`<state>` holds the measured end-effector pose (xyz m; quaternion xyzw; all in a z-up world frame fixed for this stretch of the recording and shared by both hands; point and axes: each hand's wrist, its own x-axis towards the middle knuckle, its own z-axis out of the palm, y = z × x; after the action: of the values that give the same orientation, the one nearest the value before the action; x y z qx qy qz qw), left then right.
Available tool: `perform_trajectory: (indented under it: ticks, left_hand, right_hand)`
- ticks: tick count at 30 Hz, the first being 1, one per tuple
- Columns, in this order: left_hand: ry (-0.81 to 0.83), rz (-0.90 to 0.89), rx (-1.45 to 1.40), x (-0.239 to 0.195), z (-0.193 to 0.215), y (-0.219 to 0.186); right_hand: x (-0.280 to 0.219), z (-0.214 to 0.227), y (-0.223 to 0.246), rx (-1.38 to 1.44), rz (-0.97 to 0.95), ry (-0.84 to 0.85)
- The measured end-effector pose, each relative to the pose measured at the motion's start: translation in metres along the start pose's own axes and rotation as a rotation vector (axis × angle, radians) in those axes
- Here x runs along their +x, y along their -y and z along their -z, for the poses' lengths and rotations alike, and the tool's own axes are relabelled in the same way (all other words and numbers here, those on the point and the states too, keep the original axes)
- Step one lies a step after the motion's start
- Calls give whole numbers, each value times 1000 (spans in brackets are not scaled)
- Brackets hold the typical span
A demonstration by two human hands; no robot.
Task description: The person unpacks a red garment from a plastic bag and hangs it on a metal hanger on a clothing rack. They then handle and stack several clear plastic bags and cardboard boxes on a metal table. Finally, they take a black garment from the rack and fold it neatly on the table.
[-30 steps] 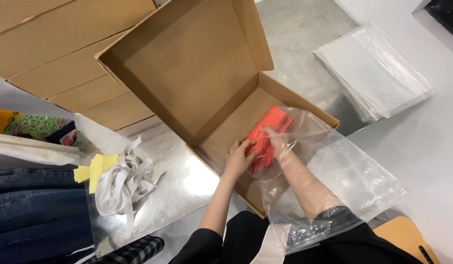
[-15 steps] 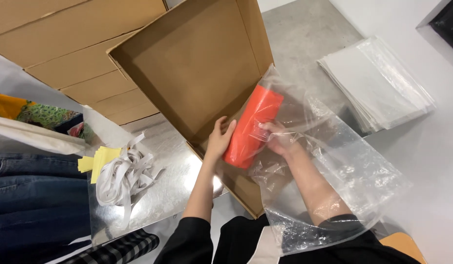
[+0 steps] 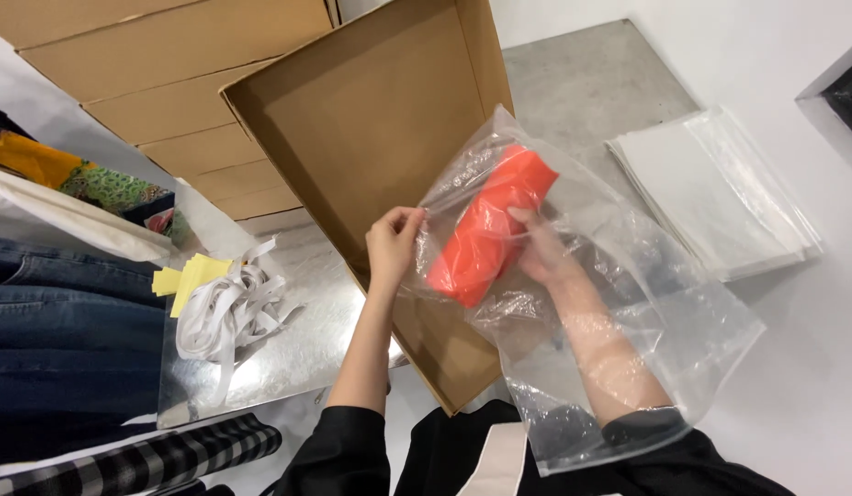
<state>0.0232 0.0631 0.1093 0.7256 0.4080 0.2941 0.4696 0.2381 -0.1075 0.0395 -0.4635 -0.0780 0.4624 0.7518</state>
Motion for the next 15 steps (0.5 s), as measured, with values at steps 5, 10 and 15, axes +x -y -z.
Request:
perform_trajectory:
  ticks: [5,10,15]
  left_hand:
    - [-145,-153,98,-2,18,-21]
    - [-221,-249,154,0,30,-40]
    - [-442,-329,210,7,65,-49]
  right_hand:
    - [1,26,26,116,-37,-81]
    - [-23,54,38,117,59,-116]
    - [-36,114,54,129,98,-271]
